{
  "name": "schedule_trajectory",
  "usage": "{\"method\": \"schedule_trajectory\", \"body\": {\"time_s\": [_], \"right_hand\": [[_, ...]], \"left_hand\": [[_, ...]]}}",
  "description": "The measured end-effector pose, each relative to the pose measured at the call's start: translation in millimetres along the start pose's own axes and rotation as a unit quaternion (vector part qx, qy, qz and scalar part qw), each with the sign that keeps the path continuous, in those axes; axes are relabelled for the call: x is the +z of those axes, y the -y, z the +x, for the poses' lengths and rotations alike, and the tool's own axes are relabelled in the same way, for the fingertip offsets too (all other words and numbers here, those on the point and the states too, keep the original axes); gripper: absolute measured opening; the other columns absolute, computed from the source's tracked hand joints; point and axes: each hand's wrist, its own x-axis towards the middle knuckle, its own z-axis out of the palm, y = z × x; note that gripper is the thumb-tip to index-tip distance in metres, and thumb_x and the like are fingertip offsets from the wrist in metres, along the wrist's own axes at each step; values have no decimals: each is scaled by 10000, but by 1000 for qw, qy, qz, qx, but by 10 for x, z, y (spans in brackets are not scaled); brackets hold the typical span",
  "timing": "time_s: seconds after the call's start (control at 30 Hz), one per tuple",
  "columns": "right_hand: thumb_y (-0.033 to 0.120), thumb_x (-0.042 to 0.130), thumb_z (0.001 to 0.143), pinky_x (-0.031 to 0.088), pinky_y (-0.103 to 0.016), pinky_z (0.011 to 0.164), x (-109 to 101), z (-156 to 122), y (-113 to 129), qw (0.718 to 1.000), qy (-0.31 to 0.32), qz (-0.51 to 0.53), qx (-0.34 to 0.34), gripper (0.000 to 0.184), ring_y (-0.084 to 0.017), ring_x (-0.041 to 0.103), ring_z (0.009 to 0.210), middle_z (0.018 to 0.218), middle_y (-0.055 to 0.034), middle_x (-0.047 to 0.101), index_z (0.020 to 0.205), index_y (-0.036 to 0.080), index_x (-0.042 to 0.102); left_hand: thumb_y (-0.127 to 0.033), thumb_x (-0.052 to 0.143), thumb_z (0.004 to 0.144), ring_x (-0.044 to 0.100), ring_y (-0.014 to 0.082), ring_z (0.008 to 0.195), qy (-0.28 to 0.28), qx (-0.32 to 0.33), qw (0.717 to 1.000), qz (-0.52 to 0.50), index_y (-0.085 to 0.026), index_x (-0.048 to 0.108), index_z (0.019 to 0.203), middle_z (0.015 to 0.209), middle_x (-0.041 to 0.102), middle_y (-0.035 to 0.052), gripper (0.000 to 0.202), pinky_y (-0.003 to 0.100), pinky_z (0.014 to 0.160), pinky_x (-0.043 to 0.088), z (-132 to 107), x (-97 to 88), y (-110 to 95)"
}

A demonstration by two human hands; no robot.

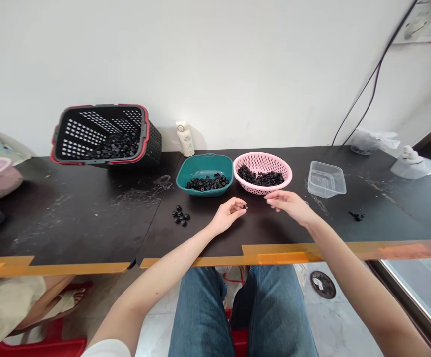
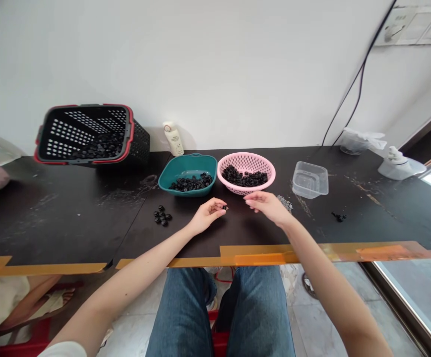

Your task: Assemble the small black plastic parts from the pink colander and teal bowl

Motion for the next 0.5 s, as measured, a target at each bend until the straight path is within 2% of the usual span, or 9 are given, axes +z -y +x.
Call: {"method": "schedule_trajectory", "body": {"time_s": [0.1, 0.2, 0.37, 0.5], "right_hand": [[425, 691, 715, 509, -320, 674, 362, 170, 94, 997, 28, 32, -66, 323, -160, 598, 709, 816, -48, 678, 931, 186, 707], [402, 670, 749, 530, -361, 756, 582, 286, 59, 990, 24, 53, -127, 285, -176, 635, 761, 879, -47, 692, 952, 205, 701], [341, 669, 772, 547, -360, 776, 650, 247, -75, 980, -57, -21, -188, 252, -193, 657, 799, 887, -56, 697, 985, 207, 679], [326, 660, 781, 555, -359, 766, 611, 195, -70, 972, -59, -75, -215, 231, -193, 662, 779, 869, -55, 699, 976, 202, 659]], "left_hand": [[-276, 698, 754, 606, 145, 857, -11, -13, 998, -67, -145, 609, 976, 951, 663, 68, 273, 295, 834, 453, 20, -23, 31], [-263, 735, 712, 617, 148, 866, -38, -32, 990, -129, -143, 613, 938, 938, 673, 61, 283, 320, 864, 454, 42, -52, 71], [-230, 778, 652, 610, 117, 806, -66, -61, 984, -155, -137, 618, 879, 878, 676, 37, 292, 281, 822, 451, 71, -71, 91], [-241, 779, 649, 584, 98, 742, -62, -67, 986, -142, -134, 626, 879, 835, 661, 23, 296, 255, 756, 448, 77, -56, 66]]}}
